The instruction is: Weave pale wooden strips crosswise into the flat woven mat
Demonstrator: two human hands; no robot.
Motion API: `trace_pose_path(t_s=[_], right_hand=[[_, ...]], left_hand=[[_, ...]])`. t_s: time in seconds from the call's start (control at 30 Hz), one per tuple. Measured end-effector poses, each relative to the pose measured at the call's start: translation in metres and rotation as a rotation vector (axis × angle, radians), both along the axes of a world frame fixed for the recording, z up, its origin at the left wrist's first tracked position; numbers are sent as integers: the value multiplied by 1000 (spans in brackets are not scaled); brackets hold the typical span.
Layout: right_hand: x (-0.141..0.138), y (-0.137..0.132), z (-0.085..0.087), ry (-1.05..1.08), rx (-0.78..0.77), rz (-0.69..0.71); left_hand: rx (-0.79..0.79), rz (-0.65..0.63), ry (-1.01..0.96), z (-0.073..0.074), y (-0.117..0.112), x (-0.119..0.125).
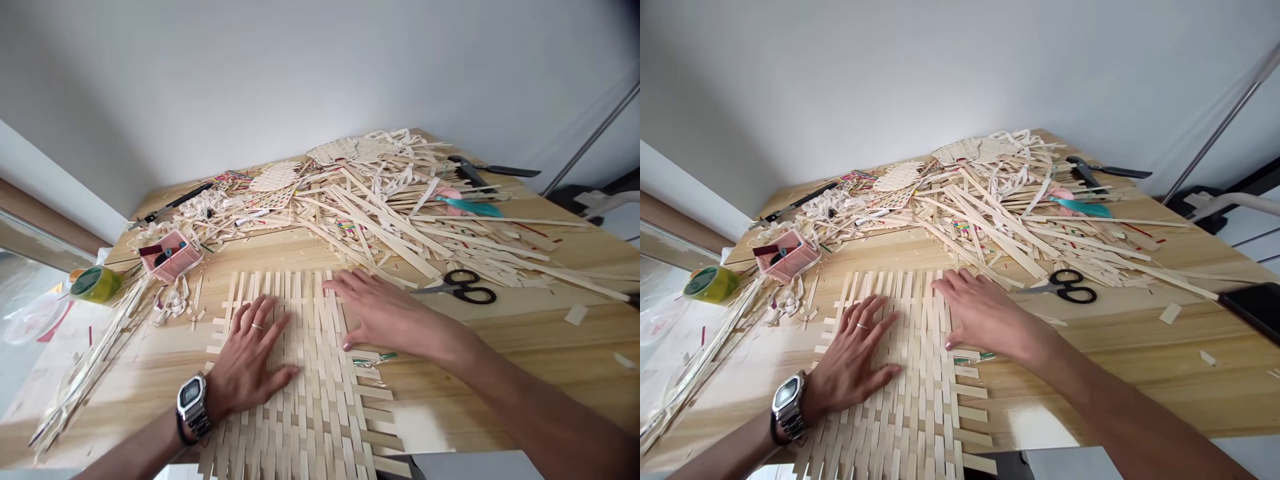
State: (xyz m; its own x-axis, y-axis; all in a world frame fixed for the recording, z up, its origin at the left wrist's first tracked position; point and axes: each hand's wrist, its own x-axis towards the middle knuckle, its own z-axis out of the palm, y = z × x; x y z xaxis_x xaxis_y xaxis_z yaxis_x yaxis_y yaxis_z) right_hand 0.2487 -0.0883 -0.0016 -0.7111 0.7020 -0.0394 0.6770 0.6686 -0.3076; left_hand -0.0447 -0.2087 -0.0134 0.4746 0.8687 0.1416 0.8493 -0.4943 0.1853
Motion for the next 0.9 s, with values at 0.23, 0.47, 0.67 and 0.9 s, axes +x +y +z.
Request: trace_pose_path(t_s=[0.23, 0.47, 0.67, 0.9], right_hand=[[-4, 28, -11, 144, 23, -102], [-4, 30, -14, 164, -56, -62], [-6, 22, -16, 148, -35, -46], [0, 18, -19, 145, 16, -87]], left_hand=[[46, 129, -30, -10, 37, -10], [38, 152, -20, -7, 51, -14], [9, 152, -29, -6, 53, -13], [-4, 148, -38, -6, 55, -12]])
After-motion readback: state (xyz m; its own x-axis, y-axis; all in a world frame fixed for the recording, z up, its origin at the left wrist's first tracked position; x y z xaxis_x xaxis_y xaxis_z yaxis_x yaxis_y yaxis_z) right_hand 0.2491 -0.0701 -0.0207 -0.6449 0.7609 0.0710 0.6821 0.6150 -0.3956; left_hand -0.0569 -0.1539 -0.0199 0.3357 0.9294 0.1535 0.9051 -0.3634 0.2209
